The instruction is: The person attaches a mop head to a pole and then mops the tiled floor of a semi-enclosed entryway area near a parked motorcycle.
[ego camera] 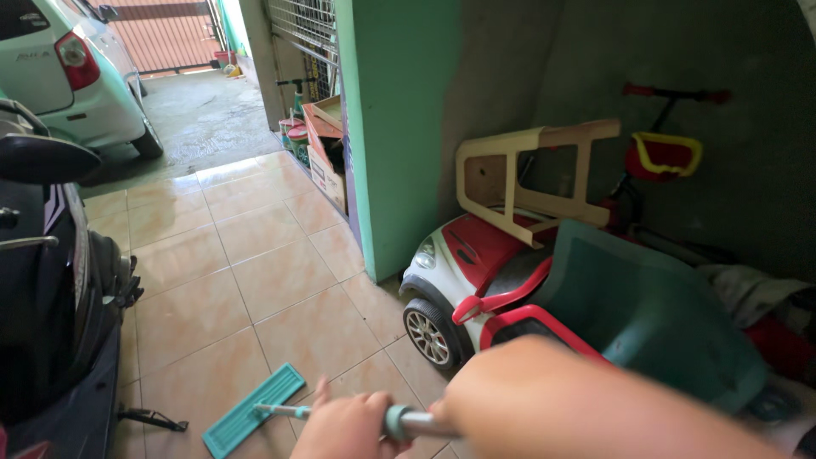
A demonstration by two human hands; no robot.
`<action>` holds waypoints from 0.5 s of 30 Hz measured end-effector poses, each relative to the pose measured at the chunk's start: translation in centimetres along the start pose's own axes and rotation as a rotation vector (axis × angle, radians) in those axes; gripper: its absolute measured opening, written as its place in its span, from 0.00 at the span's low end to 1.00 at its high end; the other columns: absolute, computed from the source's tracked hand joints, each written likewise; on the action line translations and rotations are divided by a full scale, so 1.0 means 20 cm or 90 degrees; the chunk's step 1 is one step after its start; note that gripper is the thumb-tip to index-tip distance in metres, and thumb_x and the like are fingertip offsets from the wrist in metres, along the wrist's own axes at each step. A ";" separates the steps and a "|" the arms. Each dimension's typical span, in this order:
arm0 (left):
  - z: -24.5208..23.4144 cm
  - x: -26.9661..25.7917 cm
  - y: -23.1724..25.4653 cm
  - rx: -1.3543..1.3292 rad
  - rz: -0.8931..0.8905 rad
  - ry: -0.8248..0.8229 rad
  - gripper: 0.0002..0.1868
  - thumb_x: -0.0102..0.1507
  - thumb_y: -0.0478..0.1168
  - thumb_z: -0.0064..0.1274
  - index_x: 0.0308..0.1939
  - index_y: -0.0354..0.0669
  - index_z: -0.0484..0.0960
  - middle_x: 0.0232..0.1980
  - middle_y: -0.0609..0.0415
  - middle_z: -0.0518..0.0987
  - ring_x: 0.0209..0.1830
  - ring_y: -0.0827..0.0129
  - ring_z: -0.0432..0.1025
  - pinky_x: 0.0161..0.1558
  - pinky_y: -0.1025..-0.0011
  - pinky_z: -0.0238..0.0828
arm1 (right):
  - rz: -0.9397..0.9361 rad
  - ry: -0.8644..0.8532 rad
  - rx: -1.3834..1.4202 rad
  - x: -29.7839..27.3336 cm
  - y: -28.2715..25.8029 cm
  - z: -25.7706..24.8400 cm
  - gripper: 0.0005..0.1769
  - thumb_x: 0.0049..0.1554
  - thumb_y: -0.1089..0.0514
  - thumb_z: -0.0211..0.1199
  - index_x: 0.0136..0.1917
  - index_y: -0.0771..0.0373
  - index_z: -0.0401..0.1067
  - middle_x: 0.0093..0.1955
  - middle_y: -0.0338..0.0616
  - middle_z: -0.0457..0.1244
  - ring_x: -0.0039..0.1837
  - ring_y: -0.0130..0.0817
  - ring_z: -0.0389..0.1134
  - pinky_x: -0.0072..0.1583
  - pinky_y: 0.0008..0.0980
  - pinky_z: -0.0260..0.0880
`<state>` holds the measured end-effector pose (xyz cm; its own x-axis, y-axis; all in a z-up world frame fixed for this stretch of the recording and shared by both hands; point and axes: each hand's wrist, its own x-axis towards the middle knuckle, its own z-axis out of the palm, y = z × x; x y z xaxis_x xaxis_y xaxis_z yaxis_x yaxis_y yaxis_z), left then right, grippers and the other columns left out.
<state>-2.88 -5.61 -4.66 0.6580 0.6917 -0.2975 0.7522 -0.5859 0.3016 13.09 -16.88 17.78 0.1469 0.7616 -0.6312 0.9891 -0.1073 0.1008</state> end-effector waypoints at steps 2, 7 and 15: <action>-0.06 -0.03 0.10 0.019 0.066 0.034 0.24 0.57 0.64 0.59 0.44 0.53 0.80 0.42 0.54 0.84 0.49 0.59 0.79 0.78 0.39 0.35 | 0.030 -0.025 -0.002 -0.07 0.05 -0.03 0.36 0.48 0.62 0.60 0.65 0.26 0.78 0.44 0.36 0.72 0.46 0.37 0.73 0.49 0.39 0.71; -0.18 -0.13 0.35 0.051 0.244 0.068 0.25 0.61 0.61 0.54 0.37 0.40 0.80 0.32 0.43 0.82 0.40 0.48 0.78 0.79 0.40 0.35 | 0.008 0.052 -0.004 -0.25 0.13 -0.06 0.36 0.45 0.61 0.61 0.63 0.28 0.80 0.45 0.33 0.74 0.46 0.37 0.74 0.49 0.40 0.72; 0.02 -0.44 0.12 -0.095 0.049 0.101 0.20 0.59 0.58 0.59 0.46 0.51 0.79 0.48 0.53 0.81 0.56 0.55 0.74 0.74 0.37 0.42 | -0.045 0.012 -0.049 -0.29 -0.28 0.11 0.37 0.46 0.61 0.61 0.65 0.27 0.79 0.44 0.33 0.73 0.47 0.36 0.74 0.49 0.37 0.72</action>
<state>-6.88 -13.35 -1.73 0.6904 0.7123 -0.1263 0.6792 -0.5782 0.4521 6.71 -22.09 19.21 0.0757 0.7774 -0.6244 0.9932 -0.0035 0.1160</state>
